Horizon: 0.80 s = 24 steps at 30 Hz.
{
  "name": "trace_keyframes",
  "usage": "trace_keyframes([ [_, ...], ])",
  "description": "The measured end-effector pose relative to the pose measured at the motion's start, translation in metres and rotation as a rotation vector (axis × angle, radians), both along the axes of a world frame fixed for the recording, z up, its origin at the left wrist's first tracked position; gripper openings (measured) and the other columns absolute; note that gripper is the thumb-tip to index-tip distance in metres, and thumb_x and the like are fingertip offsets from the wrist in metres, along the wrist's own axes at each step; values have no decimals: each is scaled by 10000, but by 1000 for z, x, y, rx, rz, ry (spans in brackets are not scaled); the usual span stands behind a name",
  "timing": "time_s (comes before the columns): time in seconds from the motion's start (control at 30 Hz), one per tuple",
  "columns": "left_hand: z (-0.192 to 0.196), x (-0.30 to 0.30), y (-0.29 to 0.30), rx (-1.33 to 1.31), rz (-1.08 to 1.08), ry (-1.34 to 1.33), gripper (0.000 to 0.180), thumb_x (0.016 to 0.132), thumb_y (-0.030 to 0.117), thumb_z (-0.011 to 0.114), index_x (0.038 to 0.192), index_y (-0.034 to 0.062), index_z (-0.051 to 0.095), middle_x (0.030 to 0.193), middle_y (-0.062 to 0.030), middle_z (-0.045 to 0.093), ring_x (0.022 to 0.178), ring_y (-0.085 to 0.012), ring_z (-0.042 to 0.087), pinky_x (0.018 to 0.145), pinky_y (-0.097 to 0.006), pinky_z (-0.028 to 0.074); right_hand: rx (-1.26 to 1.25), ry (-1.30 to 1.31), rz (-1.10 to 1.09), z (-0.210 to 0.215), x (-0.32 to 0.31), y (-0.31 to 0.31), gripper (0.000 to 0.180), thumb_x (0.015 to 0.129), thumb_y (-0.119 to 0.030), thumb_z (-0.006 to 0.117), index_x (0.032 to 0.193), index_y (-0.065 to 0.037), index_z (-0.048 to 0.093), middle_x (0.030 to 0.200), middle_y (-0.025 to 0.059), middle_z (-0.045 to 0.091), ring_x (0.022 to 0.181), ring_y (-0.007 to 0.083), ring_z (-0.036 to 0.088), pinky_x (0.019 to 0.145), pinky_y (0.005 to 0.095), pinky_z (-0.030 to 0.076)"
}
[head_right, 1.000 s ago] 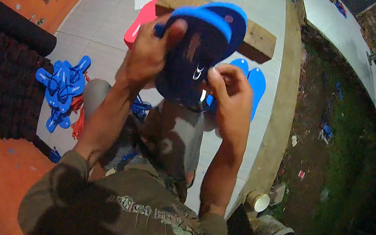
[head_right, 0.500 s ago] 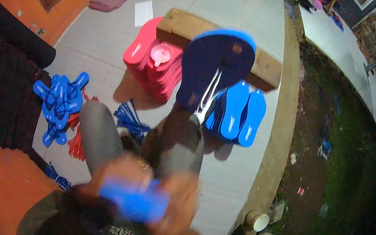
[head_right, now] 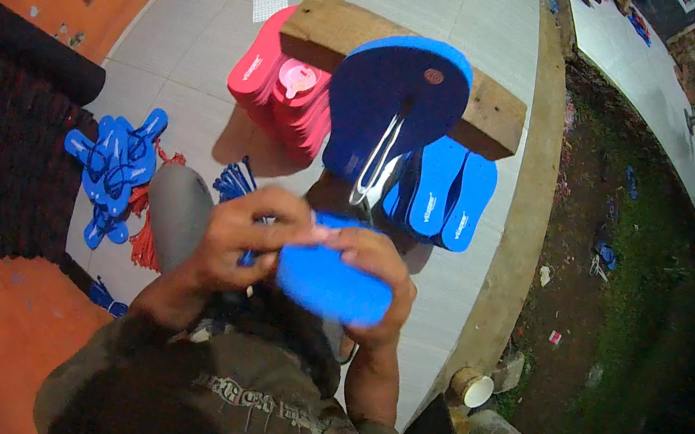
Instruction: The person assembles flip-flops by hand using a simple wooden jig to pull rubber straps through the holes in foam soles.
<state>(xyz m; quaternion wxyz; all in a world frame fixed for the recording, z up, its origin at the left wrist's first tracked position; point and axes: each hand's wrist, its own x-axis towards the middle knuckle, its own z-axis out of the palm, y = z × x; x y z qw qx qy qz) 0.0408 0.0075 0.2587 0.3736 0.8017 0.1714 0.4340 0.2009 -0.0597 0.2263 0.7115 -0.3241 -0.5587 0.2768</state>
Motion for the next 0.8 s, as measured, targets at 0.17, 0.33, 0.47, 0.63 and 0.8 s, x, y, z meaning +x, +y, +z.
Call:
trace_keyframes([
  [0.17,10,11,13,238,-63,-206,220,811,151,595,973,4,612,909,-119,606,789,-256,582,670,-335,484,74,-311,-105,38,16,4,175,758,-136,576,878,-111,452,911,124,604,891,289,579,823,446,443],
  [0.33,7,22,22,189,-33,-232,186,810,153,597,934,15,612,903,-117,609,786,-256,585,648,-337,489,79,-366,-124,39,29,16,207,737,-106,600,878,-116,449,913,109,595,886,274,578,824,450,452],
  [0.47,15,28,20,155,56,-188,181,790,146,616,919,19,611,868,-108,608,762,-243,590,639,-332,487,78,-316,-26,31,37,22,162,790,-140,556,904,-92,451,907,117,598,875,300,577,818,466,452],
  [0.63,38,66,56,-152,375,116,169,757,141,660,817,18,561,752,-96,578,592,-188,579,545,-283,462,-147,44,-479,47,20,61,237,784,-26,618,1001,12,528,925,95,612,848,177,588,792,320,472],
  [0.8,24,11,39,-617,130,-205,214,689,133,732,795,31,578,752,-52,602,601,-120,569,537,-234,450,-115,133,-453,34,21,65,314,735,31,657,1025,0,541,955,58,598,854,131,563,777,262,438],
])
